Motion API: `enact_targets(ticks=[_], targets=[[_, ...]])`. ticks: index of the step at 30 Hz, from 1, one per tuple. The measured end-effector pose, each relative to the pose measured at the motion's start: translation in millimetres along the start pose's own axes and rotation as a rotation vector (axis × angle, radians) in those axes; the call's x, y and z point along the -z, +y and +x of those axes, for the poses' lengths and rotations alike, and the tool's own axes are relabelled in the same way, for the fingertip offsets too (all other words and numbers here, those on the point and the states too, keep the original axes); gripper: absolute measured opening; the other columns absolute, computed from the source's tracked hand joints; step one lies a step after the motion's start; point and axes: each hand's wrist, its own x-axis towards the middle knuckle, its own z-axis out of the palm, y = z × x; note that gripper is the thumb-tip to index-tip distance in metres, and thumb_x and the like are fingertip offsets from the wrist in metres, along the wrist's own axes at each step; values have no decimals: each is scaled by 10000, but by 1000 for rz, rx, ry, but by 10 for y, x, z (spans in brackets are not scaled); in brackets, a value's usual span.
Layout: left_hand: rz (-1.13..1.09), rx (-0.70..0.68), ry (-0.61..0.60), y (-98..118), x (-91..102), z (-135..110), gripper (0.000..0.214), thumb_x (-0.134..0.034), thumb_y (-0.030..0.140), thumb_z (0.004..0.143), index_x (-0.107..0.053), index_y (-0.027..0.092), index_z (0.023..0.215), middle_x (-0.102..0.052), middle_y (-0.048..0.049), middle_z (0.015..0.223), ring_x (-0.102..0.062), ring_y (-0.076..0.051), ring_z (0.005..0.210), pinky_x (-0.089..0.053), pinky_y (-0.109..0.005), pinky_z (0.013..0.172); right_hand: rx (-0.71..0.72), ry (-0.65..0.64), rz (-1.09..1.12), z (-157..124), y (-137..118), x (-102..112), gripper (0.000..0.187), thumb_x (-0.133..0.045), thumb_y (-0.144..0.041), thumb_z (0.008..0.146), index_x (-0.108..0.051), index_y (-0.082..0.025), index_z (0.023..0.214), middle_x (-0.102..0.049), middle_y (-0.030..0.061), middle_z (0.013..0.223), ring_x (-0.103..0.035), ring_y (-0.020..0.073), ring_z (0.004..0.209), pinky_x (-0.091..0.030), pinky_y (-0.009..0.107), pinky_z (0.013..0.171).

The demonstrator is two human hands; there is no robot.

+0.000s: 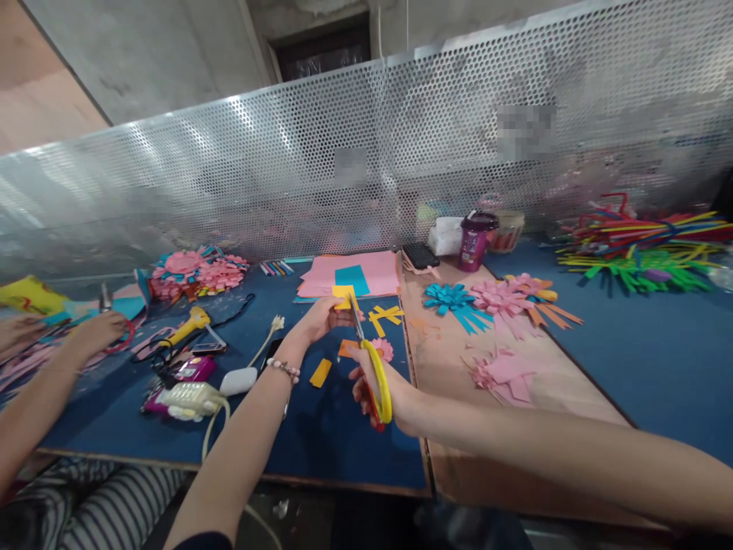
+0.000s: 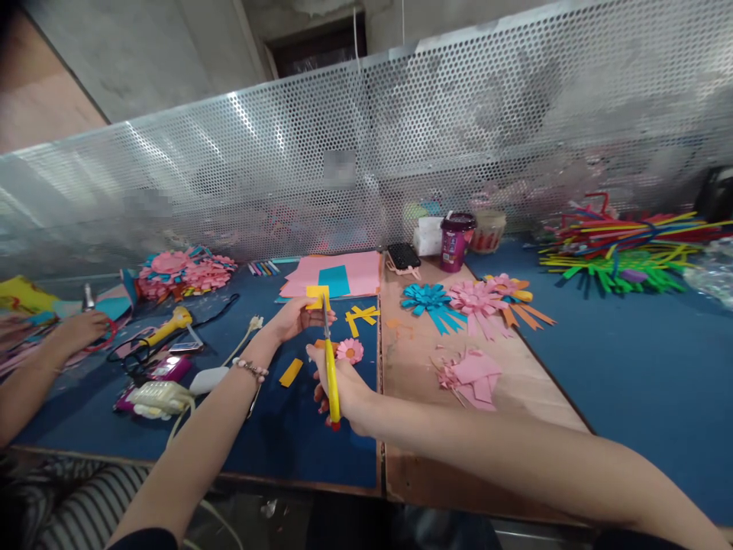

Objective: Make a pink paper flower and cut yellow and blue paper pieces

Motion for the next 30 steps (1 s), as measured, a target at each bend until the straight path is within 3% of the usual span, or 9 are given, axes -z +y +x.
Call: enact_targets(ticks=[5, 11, 18, 21, 24, 30], targets=[[91, -15, 5, -17, 8, 18, 227, -417, 166, 811, -611, 73, 883, -711, -170, 787, -707, -269, 735, -556, -340, 602, 18, -82, 91, 104, 105, 45, 425, -356, -608, 874, -432, -197, 792, -440, -54, 477, -422, 96, 363, -351, 183, 289], [153, -85, 72, -43, -81, 15, 258, -449, 332, 879, -571, 108, 908, -708, -158, 769, -702, -255, 612, -538, -308, 486, 58, -98, 110, 160, 173, 71, 382, -253, -504, 933, -432, -188, 816, -443, -53, 476, -419, 93, 350, -339, 176, 287], [135, -101, 73, -46, -35, 44, 242, -460, 275, 875, -595, 75, 865, -717, -183, 791, -706, -261, 659, -556, -326, 540, 174, -134, 93, 109, 188, 111, 443, -396, -593, 856, -485, -164, 913, -588, 12, 589, -459, 104, 392, -393, 202, 319], [114, -89, 93, -64, 10, 67, 265, -471, 272, 866, -624, 57, 840, -719, -188, 789, -705, -254, 666, -564, -327, 568, 151, -274, 135, 96, 182, 125, 405, -405, -529, 873, -515, -143, 920, -622, 46, 685, -560, 133, 498, -480, 252, 421], [94, -67, 126, -88, 49, 79, 276, -471, 257, 856, -645, 44, 849, -721, -181, 768, -704, -242, 662, -564, -312, 570, 156, -441, 208, 148, 213, 152, 319, -567, -433, 820, -548, -123, 893, -620, 44, 720, -607, 138, 579, -509, 254, 509], [79, 6, 201, -132, 96, 107, 277, -429, 209, 847, -644, 40, 890, -712, -154, 677, -699, -234, 625, -567, -313, 569, 203, -580, 325, 278, 287, 251, 425, -730, -438, 716, -557, -109, 925, -644, 47, 719, -638, 160, 609, -539, 302, 577]])
